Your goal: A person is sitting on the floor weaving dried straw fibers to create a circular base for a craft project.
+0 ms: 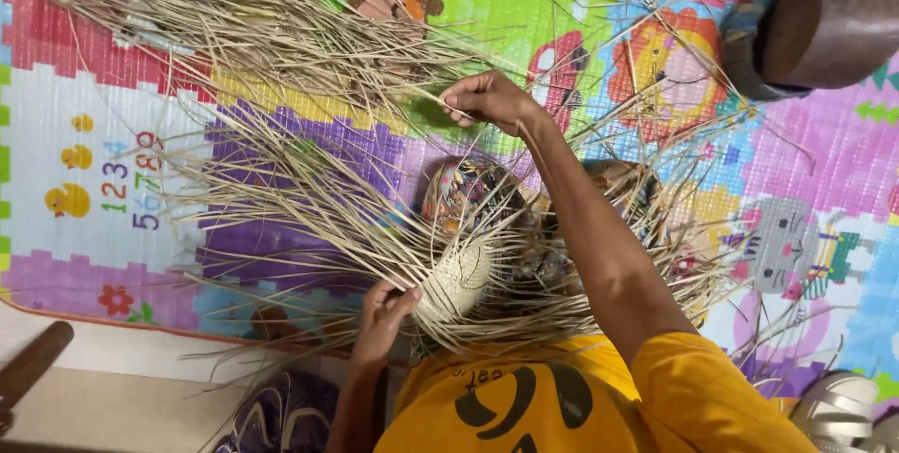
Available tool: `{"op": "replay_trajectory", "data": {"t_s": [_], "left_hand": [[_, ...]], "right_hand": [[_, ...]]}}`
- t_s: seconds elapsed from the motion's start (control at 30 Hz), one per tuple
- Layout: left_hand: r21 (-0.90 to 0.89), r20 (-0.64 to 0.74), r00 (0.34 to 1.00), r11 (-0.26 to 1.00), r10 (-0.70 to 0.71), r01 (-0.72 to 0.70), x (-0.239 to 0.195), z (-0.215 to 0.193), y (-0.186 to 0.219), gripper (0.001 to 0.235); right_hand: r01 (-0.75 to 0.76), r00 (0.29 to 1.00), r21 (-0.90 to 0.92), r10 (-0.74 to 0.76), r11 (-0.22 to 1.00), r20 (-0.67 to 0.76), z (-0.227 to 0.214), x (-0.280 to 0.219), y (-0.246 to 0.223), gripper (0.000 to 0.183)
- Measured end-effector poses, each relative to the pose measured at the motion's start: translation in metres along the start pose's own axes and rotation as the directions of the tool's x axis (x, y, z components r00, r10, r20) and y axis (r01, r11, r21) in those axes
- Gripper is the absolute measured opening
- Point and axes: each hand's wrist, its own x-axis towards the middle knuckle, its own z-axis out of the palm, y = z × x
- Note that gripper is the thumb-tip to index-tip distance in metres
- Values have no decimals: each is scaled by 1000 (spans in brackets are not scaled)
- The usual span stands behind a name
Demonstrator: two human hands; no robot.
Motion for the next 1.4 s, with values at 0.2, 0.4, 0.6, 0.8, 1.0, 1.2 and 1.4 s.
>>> {"op": "replay_trajectory", "data": {"t_s": [0.2,0.4,0.6,0.8,1.0,1.2,1.4], "left_hand": [[75,17,1000,997,16,-17,-4,-8,-7,35],[141,-54,998,989,-31,38,1,-17,-26,66],[176,-105,994,983,-40,59,-7,11,21,70],[679,82,990,734,-116,30,-33,29,115,30],[821,273,744,255,609,-511,-67,116,226,39],[631,597,591,136,542,-764,-31,160,191,16],[182,341,550,520,763,-834,-75,107,214,18]], "right_hand": [[-11,998,72,6,997,67,-4,-3,0,20],[37,990,69,-46,997,131,-3,-21,-10,18],[319,946,-255,-291,913,142,20,-34,-44,14],[647,757,-115,-616,754,221,77,-114,-114,29],[609,442,-791,-801,-62,403,141,-252,-88,13],[469,424,-883,-879,9,216,84,-266,-28,23],[677,488,-575,-865,460,-118,-20,-258,10,19]]}}
